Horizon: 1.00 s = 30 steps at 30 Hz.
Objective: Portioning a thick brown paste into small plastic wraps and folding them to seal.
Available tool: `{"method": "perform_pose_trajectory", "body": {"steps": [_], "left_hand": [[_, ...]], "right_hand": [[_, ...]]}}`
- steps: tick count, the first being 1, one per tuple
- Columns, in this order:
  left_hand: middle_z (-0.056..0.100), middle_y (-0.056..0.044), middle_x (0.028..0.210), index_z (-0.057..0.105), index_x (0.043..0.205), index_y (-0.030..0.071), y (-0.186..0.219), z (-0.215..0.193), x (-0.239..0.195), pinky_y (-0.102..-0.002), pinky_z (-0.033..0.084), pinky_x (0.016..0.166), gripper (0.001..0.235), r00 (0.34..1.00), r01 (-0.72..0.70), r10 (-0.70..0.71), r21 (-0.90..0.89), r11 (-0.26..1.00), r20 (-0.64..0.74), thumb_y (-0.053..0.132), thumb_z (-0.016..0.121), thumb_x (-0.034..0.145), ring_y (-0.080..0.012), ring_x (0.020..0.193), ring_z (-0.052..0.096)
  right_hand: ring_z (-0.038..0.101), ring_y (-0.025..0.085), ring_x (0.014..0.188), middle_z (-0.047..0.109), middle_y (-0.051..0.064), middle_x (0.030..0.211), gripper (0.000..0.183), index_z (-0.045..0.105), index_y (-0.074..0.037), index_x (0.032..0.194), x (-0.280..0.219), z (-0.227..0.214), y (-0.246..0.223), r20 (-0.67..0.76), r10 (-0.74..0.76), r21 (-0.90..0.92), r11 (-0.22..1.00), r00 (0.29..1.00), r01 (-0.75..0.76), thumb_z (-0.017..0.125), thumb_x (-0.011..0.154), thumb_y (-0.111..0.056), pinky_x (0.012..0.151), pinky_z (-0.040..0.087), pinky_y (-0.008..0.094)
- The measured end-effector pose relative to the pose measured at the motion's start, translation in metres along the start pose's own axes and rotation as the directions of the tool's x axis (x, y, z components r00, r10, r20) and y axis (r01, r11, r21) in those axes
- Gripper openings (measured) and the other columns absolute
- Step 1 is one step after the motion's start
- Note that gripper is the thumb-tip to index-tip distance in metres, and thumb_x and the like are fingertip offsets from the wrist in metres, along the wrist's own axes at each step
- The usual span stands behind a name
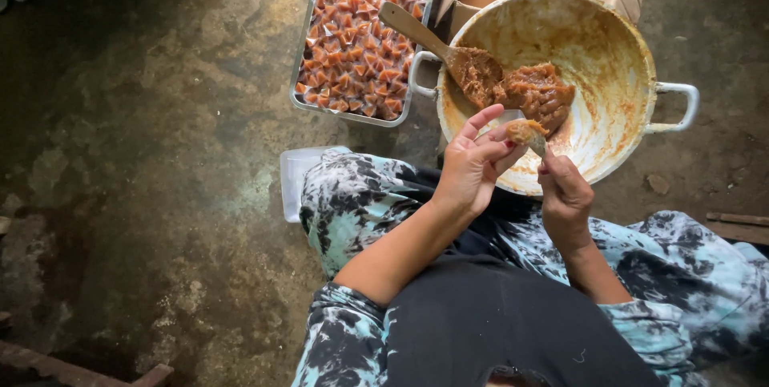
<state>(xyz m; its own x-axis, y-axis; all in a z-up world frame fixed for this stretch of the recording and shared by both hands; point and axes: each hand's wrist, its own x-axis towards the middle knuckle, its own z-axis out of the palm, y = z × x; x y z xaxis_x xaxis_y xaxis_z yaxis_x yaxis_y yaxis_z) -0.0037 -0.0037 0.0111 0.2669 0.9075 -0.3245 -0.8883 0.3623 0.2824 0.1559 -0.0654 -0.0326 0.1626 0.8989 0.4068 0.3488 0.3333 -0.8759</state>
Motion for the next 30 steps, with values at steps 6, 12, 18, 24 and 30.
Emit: {"method": "perform_pose_trajectory", "body": {"steps": [6, 12, 18, 24, 30], "left_hand": [[0.067, -0.030, 0.122, 0.055, 0.141, -0.001, 0.000, -0.004, 0.002, -0.050, 0.062, 0.091, 0.058, 1.000, -0.022, 0.023, 0.068, 0.997, -0.005, -0.020, 0.060, 0.087, -0.0366, 0.103, 0.073], [0.069, -0.027, 0.120, 0.055, 0.141, 0.000, -0.002, -0.007, 0.005, -0.049, 0.062, 0.090, 0.060, 0.997, -0.060, 0.065, 0.147, 0.987, -0.034, -0.021, 0.059, 0.085, -0.0345, 0.102, 0.073], [0.071, -0.022, 0.117, 0.054, 0.143, 0.004, -0.011, -0.036, 0.024, -0.046, 0.063, 0.090, 0.061, 0.992, -0.073, 0.100, 0.307, 0.949, -0.075, -0.017, 0.058, 0.086, -0.0298, 0.100, 0.074], [0.072, -0.021, 0.117, 0.054, 0.146, 0.007, -0.005, -0.032, 0.020, -0.040, 0.064, 0.086, 0.064, 0.988, -0.082, 0.128, 0.413, 0.907, -0.085, -0.016, 0.058, 0.086, -0.0282, 0.100, 0.074], [0.072, -0.020, 0.116, 0.053, 0.147, 0.008, 0.001, -0.021, 0.014, -0.037, 0.064, 0.085, 0.065, 0.986, -0.108, 0.152, 0.448, 0.888, -0.063, -0.015, 0.058, 0.086, -0.0259, 0.099, 0.074]], "right_hand": [[0.059, 0.021, 0.074, 0.062, 0.015, 0.088, 0.038, 0.067, 0.005, 0.135, -0.001, -0.002, 0.004, -0.003, -0.020, -0.035, 0.999, 1.000, 0.020, 0.063, 0.099, 0.016, 0.073, 0.051, 0.039], [0.056, 0.018, 0.076, 0.061, 0.014, 0.088, 0.039, 0.067, 0.003, 0.138, 0.003, -0.003, -0.001, -0.010, -0.044, -0.098, 0.994, 0.999, 0.043, 0.063, 0.101, 0.015, 0.074, 0.049, 0.038], [0.058, 0.032, 0.070, 0.060, 0.025, 0.084, 0.038, 0.070, 0.005, 0.137, 0.005, -0.014, 0.009, -0.001, -0.136, -0.311, 0.941, 0.991, 0.129, 0.064, 0.102, 0.017, 0.068, 0.048, 0.045], [0.062, 0.032, 0.074, 0.062, 0.021, 0.087, 0.038, 0.072, 0.002, 0.140, 0.027, -0.036, 0.004, 0.040, -0.157, -0.359, 0.919, 0.987, 0.161, 0.068, 0.104, 0.014, 0.070, 0.049, 0.041], [0.062, 0.024, 0.073, 0.067, 0.013, 0.090, 0.036, 0.076, -0.006, 0.133, 0.026, -0.026, -0.011, 0.098, -0.099, -0.296, 0.947, 0.990, 0.124, 0.072, 0.101, 0.009, 0.071, 0.051, 0.037]]}}
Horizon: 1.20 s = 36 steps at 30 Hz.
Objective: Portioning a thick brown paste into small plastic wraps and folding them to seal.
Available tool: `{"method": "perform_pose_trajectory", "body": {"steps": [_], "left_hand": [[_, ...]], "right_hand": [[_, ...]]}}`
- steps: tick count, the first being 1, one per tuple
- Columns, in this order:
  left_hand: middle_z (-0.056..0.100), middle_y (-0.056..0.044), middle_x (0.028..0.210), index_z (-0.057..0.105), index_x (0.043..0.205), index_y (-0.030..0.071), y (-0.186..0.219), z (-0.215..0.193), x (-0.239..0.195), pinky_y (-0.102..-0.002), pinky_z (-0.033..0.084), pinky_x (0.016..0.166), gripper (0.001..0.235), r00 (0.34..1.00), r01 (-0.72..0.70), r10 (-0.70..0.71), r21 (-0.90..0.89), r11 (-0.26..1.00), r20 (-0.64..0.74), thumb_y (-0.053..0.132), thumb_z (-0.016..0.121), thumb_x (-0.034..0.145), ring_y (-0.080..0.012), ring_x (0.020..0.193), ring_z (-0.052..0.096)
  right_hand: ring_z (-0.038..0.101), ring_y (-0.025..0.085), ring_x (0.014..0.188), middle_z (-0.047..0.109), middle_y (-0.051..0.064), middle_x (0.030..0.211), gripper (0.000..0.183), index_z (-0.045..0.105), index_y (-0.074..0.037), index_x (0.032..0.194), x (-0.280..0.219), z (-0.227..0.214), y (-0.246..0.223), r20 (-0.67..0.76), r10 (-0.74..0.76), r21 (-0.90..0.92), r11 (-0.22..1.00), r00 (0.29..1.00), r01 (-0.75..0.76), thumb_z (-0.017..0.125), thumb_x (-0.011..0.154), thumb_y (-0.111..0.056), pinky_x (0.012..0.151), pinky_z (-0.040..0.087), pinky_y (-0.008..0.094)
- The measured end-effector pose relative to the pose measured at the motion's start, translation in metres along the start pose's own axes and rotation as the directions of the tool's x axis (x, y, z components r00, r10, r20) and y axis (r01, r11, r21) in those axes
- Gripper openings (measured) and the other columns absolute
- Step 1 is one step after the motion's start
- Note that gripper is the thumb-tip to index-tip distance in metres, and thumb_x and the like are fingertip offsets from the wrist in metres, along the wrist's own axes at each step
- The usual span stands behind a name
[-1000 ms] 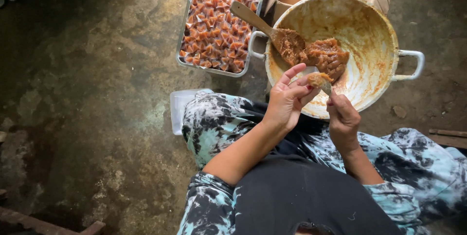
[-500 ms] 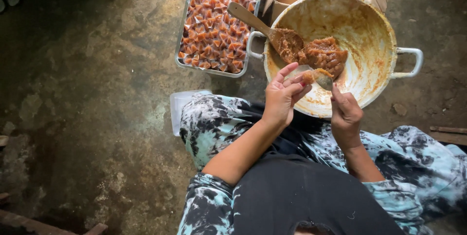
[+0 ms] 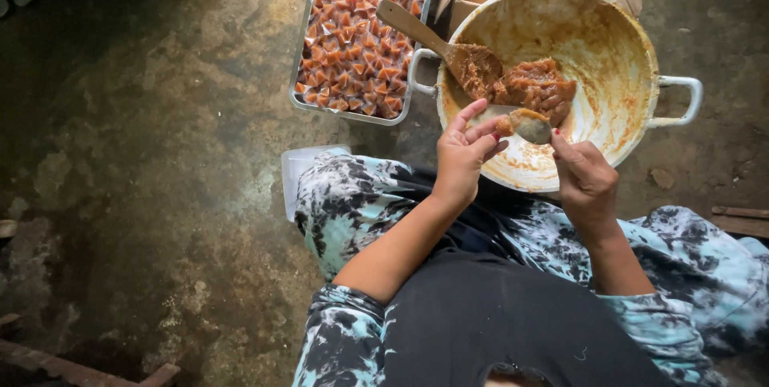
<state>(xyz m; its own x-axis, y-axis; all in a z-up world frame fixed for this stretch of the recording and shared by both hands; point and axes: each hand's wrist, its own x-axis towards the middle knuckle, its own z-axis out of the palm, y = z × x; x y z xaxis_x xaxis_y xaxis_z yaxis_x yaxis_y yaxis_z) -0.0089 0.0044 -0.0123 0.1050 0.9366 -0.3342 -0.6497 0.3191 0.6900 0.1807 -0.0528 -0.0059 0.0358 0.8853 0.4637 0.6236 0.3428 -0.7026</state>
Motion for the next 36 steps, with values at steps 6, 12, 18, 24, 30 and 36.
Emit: {"method": "perform_pose_trajectory", "body": {"steps": [6, 12, 18, 24, 30, 36], "left_hand": [[0.073, -0.021, 0.114, 0.054, 0.146, 0.009, -0.007, -0.010, 0.008, -0.041, 0.065, 0.084, 0.067, 1.000, 0.019, -0.020, -0.039, 0.999, -0.014, -0.016, 0.058, 0.085, -0.0289, 0.099, 0.075], [0.071, -0.021, 0.122, 0.053, 0.147, 0.010, 0.000, -0.010, 0.007, -0.045, 0.063, 0.089, 0.064, 0.999, 0.014, -0.016, -0.054, 0.998, -0.034, -0.014, 0.058, 0.087, -0.0294, 0.105, 0.073], [0.070, -0.024, 0.122, 0.056, 0.141, 0.004, -0.003, -0.014, 0.012, -0.054, 0.061, 0.089, 0.044, 0.997, 0.060, -0.066, -0.169, 0.984, -0.028, 0.002, 0.062, 0.097, -0.0357, 0.108, 0.071], [0.074, -0.017, 0.115, 0.065, 0.130, 0.004, -0.028, -0.024, 0.024, -0.052, 0.062, 0.087, 0.029, 0.992, 0.090, -0.099, -0.118, 0.989, -0.072, 0.017, 0.065, 0.104, -0.0317, 0.102, 0.074], [0.076, -0.013, 0.110, 0.067, 0.124, 0.007, -0.031, -0.019, 0.018, -0.046, 0.063, 0.086, 0.025, 0.984, 0.147, -0.155, -0.089, 0.985, -0.090, 0.019, 0.067, 0.102, -0.0280, 0.098, 0.075], [0.076, -0.018, 0.101, 0.067, 0.116, 0.008, -0.036, -0.024, 0.018, -0.049, 0.065, 0.071, 0.020, 0.984, 0.176, -0.175, 0.078, 0.981, -0.013, 0.019, 0.070, 0.100, -0.0338, 0.091, 0.076]], "right_hand": [[0.066, 0.028, 0.078, 0.067, 0.013, 0.090, 0.037, 0.076, -0.008, 0.135, -0.008, 0.005, 0.014, 0.001, 0.044, -0.045, 0.998, 0.999, -0.044, 0.070, 0.102, 0.008, 0.076, 0.053, 0.038], [0.066, 0.048, 0.091, 0.064, 0.024, 0.095, 0.034, 0.075, -0.003, 0.135, -0.009, 0.009, 0.066, 0.079, 0.233, -0.348, 0.918, 0.969, -0.192, 0.062, 0.103, -0.001, 0.085, 0.054, 0.057], [0.060, 0.038, 0.103, 0.061, 0.012, 0.107, 0.027, 0.079, -0.031, 0.118, -0.059, 0.055, 0.197, 0.338, 0.538, -0.845, 0.535, 0.772, -0.003, 0.056, 0.105, -0.040, 0.081, 0.049, 0.055], [0.070, 0.022, 0.099, 0.070, 0.016, 0.109, 0.040, 0.062, -0.001, 0.140, 0.020, 0.036, 0.010, 0.419, 0.540, 0.554, 0.485, 0.730, -0.677, 0.062, 0.107, -0.024, 0.087, 0.058, 0.032], [0.071, 0.021, 0.081, 0.069, 0.016, 0.098, 0.033, 0.067, 0.006, 0.124, 0.019, 0.046, 0.013, 0.377, 0.574, 0.651, 0.394, 0.727, -0.649, 0.072, 0.092, 0.003, 0.075, 0.063, 0.033], [0.057, 0.013, 0.067, 0.059, 0.012, 0.079, 0.030, 0.072, 0.006, 0.121, 0.025, 0.028, -0.005, 0.269, 0.450, 0.502, 0.688, 0.851, -0.523, 0.068, 0.091, 0.007, 0.064, 0.054, 0.027]]}}
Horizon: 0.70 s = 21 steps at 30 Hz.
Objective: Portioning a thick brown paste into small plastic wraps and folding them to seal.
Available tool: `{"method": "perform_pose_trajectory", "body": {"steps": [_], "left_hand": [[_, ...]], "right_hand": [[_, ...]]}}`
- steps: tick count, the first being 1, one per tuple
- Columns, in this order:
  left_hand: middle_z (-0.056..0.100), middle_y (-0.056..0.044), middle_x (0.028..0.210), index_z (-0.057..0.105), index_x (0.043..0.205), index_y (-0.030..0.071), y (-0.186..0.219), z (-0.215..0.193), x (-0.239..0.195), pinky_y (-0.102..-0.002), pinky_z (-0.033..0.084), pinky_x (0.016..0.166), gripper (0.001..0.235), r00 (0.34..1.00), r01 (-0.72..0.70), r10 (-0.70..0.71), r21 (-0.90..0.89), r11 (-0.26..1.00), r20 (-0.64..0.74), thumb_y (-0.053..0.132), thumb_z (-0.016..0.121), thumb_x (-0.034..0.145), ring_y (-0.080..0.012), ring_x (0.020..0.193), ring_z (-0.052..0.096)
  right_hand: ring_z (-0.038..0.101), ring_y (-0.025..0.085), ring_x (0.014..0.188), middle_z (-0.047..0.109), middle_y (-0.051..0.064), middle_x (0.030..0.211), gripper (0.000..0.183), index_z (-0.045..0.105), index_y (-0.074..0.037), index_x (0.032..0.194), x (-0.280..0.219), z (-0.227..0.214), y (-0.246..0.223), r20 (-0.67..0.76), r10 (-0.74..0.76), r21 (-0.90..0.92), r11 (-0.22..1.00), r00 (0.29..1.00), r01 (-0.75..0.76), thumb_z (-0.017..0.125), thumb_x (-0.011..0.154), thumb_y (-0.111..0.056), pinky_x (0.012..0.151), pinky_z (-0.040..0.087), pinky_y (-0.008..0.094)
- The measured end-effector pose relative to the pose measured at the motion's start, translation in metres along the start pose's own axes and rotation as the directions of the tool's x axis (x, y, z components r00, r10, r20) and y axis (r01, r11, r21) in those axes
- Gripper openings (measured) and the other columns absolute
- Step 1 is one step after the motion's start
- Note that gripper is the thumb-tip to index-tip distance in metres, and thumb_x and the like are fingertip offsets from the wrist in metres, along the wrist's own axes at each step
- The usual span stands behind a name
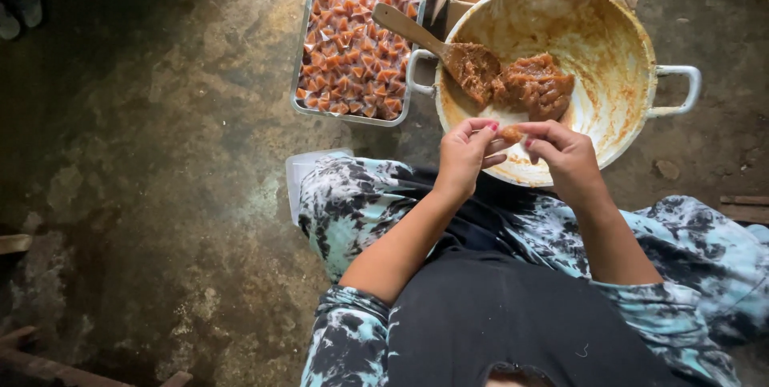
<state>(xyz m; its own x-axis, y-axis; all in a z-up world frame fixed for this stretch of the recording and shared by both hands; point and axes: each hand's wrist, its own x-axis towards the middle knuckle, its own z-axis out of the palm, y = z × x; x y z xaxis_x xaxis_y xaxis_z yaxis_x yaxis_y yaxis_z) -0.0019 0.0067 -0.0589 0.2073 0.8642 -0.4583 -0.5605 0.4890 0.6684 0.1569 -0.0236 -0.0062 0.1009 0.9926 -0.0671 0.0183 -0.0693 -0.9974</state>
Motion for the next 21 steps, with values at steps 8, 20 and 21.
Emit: {"method": "perform_pose_trajectory", "body": {"steps": [8, 20, 21], "left_hand": [[0.074, -0.024, 0.096, 0.063, 0.116, 0.000, 0.001, -0.002, 0.004, -0.045, 0.066, 0.070, 0.017, 0.993, -0.062, 0.056, 0.058, 0.996, 0.101, 0.009, 0.062, 0.102, -0.0342, 0.082, 0.076], [0.071, -0.016, 0.118, 0.063, 0.136, -0.002, 0.045, 0.025, -0.037, -0.042, 0.064, 0.088, 0.049, 0.922, -0.014, 0.072, -0.156, 0.988, 0.380, -0.004, 0.075, 0.088, -0.0285, 0.099, 0.075], [0.071, -0.015, 0.115, 0.065, 0.133, -0.002, 0.045, 0.025, -0.034, -0.042, 0.064, 0.088, 0.047, 0.924, -0.022, 0.083, -0.166, 0.986, 0.374, 0.000, 0.077, 0.088, -0.0276, 0.099, 0.075]], "right_hand": [[0.053, 0.016, 0.067, 0.059, 0.008, 0.083, 0.042, 0.080, -0.006, 0.122, -0.011, 0.006, -0.028, 0.082, -0.386, -0.442, 0.812, 0.919, 0.381, 0.065, 0.089, 0.015, 0.067, 0.050, 0.032], [0.049, 0.011, 0.061, 0.055, 0.011, 0.080, 0.049, 0.060, 0.001, 0.137, -0.003, 0.012, -0.047, 0.025, -0.069, 0.246, 0.967, 0.997, 0.061, 0.053, 0.089, -0.001, 0.056, 0.044, 0.020], [0.054, 0.010, 0.060, 0.058, 0.010, 0.080, 0.049, 0.059, -0.002, 0.138, 0.001, 0.012, -0.046, 0.032, -0.064, 0.278, 0.959, 0.997, 0.053, 0.057, 0.089, -0.004, 0.054, 0.045, 0.018]]}}
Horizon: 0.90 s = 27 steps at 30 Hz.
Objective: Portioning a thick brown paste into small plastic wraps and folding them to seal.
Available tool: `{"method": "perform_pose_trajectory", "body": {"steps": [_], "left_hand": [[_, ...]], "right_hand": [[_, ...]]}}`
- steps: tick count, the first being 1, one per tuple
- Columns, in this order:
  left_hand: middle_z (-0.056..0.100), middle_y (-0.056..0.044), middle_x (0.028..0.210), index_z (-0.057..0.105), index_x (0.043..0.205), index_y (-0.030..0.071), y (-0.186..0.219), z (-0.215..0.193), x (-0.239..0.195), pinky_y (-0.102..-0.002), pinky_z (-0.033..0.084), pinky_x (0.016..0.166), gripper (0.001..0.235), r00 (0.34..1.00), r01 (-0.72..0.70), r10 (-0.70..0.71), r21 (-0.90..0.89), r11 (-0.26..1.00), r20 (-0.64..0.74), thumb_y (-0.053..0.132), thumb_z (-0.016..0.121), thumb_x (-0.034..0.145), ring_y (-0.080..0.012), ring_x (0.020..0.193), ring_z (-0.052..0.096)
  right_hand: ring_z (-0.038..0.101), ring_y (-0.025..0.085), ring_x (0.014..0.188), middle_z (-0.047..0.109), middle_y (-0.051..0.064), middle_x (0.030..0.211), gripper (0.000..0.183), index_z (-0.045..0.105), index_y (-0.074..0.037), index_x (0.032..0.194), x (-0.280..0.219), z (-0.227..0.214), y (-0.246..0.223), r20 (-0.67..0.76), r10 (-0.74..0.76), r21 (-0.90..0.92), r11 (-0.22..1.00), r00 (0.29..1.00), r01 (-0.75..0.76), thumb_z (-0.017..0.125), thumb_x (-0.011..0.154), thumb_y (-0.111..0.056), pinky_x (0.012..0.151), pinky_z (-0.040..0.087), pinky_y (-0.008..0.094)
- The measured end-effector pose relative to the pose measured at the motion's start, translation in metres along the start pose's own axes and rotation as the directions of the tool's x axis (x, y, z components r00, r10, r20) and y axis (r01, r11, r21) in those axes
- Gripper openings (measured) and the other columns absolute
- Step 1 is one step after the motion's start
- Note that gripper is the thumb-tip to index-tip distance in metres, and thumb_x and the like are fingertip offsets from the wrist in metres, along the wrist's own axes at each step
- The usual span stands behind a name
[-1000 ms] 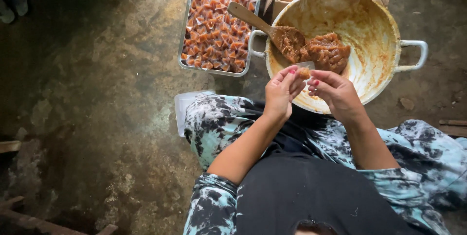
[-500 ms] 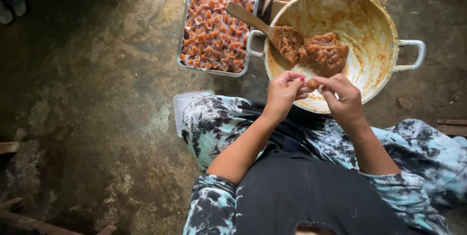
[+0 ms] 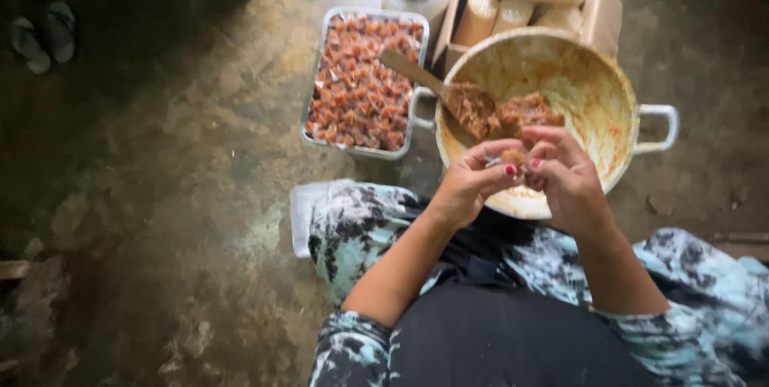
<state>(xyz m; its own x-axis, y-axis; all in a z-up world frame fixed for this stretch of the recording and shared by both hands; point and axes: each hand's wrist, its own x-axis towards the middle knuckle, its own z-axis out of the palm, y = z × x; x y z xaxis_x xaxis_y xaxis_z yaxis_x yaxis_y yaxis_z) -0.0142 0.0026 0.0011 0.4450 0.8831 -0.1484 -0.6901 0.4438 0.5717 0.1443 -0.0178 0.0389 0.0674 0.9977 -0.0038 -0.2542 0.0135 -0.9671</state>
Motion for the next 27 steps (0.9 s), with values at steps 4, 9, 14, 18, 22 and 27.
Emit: {"method": "perform_pose_trajectory", "body": {"steps": [4, 9, 14, 18, 22, 27], "left_hand": [[0.072, -0.015, 0.105, 0.065, 0.132, -0.003, -0.004, -0.002, 0.003, -0.041, 0.066, 0.085, 0.046, 0.999, -0.051, 0.051, -0.019, 0.999, -0.009, 0.002, 0.080, 0.089, -0.0252, 0.095, 0.075], [0.071, -0.013, 0.092, 0.067, 0.123, -0.004, -0.004, 0.004, 0.009, -0.026, 0.066, 0.066, 0.040, 0.978, -0.209, 0.209, -0.027, 0.977, -0.022, 0.001, 0.082, 0.086, -0.0176, 0.069, 0.073], [0.071, -0.012, 0.088, 0.067, 0.117, -0.004, -0.002, 0.014, 0.009, -0.022, 0.062, 0.061, 0.037, 0.954, -0.294, 0.294, 0.008, 0.956, -0.051, 0.002, 0.084, 0.085, -0.0147, 0.063, 0.070], [0.071, -0.013, 0.090, 0.069, 0.118, -0.006, 0.018, 0.050, -0.005, -0.020, 0.059, 0.062, 0.038, 0.939, -0.340, 0.343, 0.075, 0.937, -0.032, 0.002, 0.084, 0.084, -0.0101, 0.066, 0.068], [0.073, -0.015, 0.091, 0.069, 0.118, -0.006, 0.020, 0.052, -0.008, -0.019, 0.058, 0.060, 0.037, 0.944, -0.324, 0.329, 0.142, 0.935, -0.009, 0.002, 0.083, 0.085, -0.0099, 0.065, 0.069], [0.075, -0.019, 0.099, 0.071, 0.118, -0.006, 0.028, 0.068, -0.018, -0.022, 0.059, 0.061, 0.036, 0.974, -0.228, 0.226, 0.161, 0.960, 0.032, 0.001, 0.083, 0.085, -0.0119, 0.072, 0.072]], "right_hand": [[0.059, 0.016, 0.068, 0.060, 0.015, 0.087, 0.043, 0.055, 0.000, 0.135, -0.005, 0.005, -0.007, 0.026, -0.018, 0.084, 0.996, 1.000, 0.016, 0.060, 0.093, -0.004, 0.057, 0.049, 0.021], [0.067, 0.026, 0.072, 0.062, 0.024, 0.091, 0.024, 0.060, 0.012, 0.107, -0.012, 0.010, -0.007, 0.091, -0.346, -0.179, 0.917, 0.934, 0.357, 0.072, 0.086, 0.016, 0.068, 0.057, 0.035], [0.065, 0.022, 0.076, 0.060, 0.018, 0.092, 0.012, 0.064, 0.010, 0.104, -0.016, 0.022, -0.021, 0.113, -0.456, -0.312, 0.827, 0.883, 0.468, 0.070, 0.094, 0.014, 0.074, 0.056, 0.032], [0.064, 0.021, 0.079, 0.059, 0.016, 0.090, 0.007, 0.065, 0.008, 0.102, -0.020, 0.031, -0.036, 0.095, -0.533, -0.393, 0.756, 0.841, 0.524, 0.068, 0.099, 0.013, 0.075, 0.053, 0.033], [0.062, 0.024, 0.081, 0.061, 0.015, 0.090, 0.009, 0.066, 0.005, 0.100, -0.025, 0.023, -0.046, 0.098, -0.577, -0.507, 0.672, 0.811, 0.540, 0.072, 0.098, 0.011, 0.075, 0.052, 0.034], [0.060, 0.027, 0.087, 0.062, 0.017, 0.093, 0.010, 0.063, 0.006, 0.103, -0.029, 0.013, -0.052, 0.075, -0.631, -0.482, 0.655, 0.773, 0.582, 0.073, 0.099, 0.009, 0.080, 0.052, 0.036]]}}
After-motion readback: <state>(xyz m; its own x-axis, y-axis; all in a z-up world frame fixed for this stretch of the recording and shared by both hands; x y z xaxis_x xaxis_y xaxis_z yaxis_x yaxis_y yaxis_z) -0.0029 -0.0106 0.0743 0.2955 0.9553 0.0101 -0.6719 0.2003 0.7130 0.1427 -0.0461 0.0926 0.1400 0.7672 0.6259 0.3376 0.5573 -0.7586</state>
